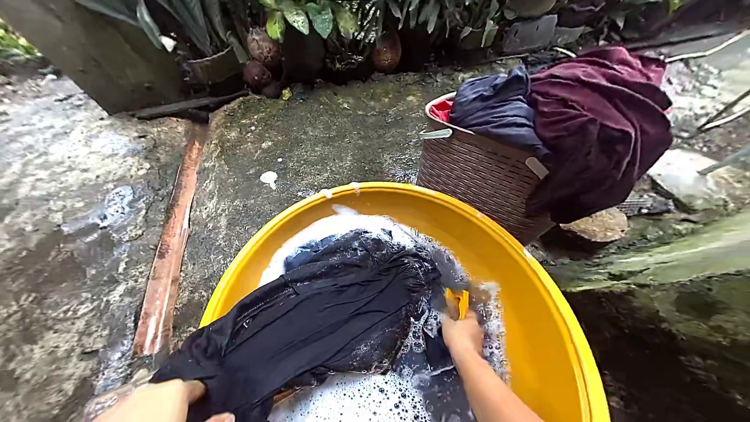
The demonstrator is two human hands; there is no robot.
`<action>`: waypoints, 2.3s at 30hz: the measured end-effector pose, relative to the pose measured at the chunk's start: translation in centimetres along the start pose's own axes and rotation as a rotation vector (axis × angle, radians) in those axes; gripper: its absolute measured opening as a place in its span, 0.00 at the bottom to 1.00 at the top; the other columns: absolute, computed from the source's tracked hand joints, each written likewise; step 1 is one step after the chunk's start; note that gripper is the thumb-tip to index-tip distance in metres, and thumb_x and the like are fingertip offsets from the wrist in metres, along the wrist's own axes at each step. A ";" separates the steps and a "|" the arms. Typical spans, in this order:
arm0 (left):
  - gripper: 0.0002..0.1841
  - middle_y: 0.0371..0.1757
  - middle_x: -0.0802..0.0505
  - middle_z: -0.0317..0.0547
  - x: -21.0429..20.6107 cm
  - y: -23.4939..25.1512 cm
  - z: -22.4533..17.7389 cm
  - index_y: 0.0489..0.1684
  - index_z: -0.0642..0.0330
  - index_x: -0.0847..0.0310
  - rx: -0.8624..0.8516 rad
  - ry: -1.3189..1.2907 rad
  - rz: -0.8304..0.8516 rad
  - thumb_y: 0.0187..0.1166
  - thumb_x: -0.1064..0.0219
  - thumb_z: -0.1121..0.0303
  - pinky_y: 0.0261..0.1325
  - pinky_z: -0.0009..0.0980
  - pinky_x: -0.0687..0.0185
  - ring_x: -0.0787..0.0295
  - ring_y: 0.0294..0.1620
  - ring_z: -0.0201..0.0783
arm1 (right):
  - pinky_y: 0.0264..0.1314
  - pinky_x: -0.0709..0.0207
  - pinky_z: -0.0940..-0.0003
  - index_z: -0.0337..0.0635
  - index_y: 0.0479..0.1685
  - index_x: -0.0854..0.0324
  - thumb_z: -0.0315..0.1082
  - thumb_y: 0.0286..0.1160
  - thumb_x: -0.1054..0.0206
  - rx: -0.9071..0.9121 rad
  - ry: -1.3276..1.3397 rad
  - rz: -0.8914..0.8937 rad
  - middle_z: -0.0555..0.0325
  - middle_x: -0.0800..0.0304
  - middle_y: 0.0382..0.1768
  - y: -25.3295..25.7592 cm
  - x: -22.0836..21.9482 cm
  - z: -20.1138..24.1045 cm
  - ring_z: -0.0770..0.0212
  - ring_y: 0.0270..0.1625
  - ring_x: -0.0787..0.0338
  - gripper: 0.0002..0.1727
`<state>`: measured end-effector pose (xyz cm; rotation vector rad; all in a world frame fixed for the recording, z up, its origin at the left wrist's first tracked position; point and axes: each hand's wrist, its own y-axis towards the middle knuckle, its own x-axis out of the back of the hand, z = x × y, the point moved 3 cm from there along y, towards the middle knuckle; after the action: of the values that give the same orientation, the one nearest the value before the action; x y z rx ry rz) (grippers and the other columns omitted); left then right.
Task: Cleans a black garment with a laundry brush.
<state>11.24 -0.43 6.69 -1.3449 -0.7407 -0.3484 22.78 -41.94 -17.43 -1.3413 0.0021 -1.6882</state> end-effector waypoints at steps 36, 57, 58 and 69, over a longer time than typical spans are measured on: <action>0.21 0.84 0.23 0.58 -2.0 6.4 -5.0 0.65 0.52 0.12 -0.292 0.090 -0.718 0.75 0.30 0.56 0.85 0.74 0.52 0.39 0.89 0.66 | 0.68 0.24 0.29 0.29 0.78 0.31 0.50 0.73 0.23 0.183 0.134 0.023 0.24 0.14 0.59 -3.3 1.6 4.3 0.27 0.65 0.13 0.41; 0.34 0.97 0.47 0.41 -9.8 15.7 -14.2 0.96 0.48 0.48 -0.370 -0.051 -0.511 0.88 0.47 0.54 0.92 0.65 0.75 0.66 0.98 0.48 | 0.56 0.15 0.38 0.43 0.87 0.35 0.56 0.76 0.32 0.606 -0.252 0.325 0.41 0.06 0.50 -15.6 -4.4 5.9 0.42 0.52 0.06 0.42; 0.34 0.97 0.47 0.40 -9.6 15.7 -14.3 0.96 0.46 0.47 -0.369 -0.055 -0.506 0.89 0.47 0.52 0.92 0.65 0.76 0.67 0.98 0.49 | 0.57 0.17 0.34 0.44 0.85 0.34 0.56 0.78 0.31 0.598 -0.231 0.298 0.38 0.07 0.49 -14.1 -5.0 8.5 0.38 0.53 0.06 0.40; 0.38 0.98 0.48 0.37 -9.2 16.3 -15.2 0.96 0.49 0.48 -0.346 -0.112 -0.466 0.84 0.40 0.51 0.90 0.69 0.82 0.72 0.98 0.51 | 0.56 0.14 0.45 0.49 0.92 0.44 0.55 0.78 0.33 0.607 -0.295 0.370 0.47 0.07 0.50 -15.0 -3.2 5.3 0.49 0.50 0.05 0.44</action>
<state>18.98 -13.16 -12.30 -1.5147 -1.1280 -0.8050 16.88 -28.83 -9.97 -1.0305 -0.3807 -1.0485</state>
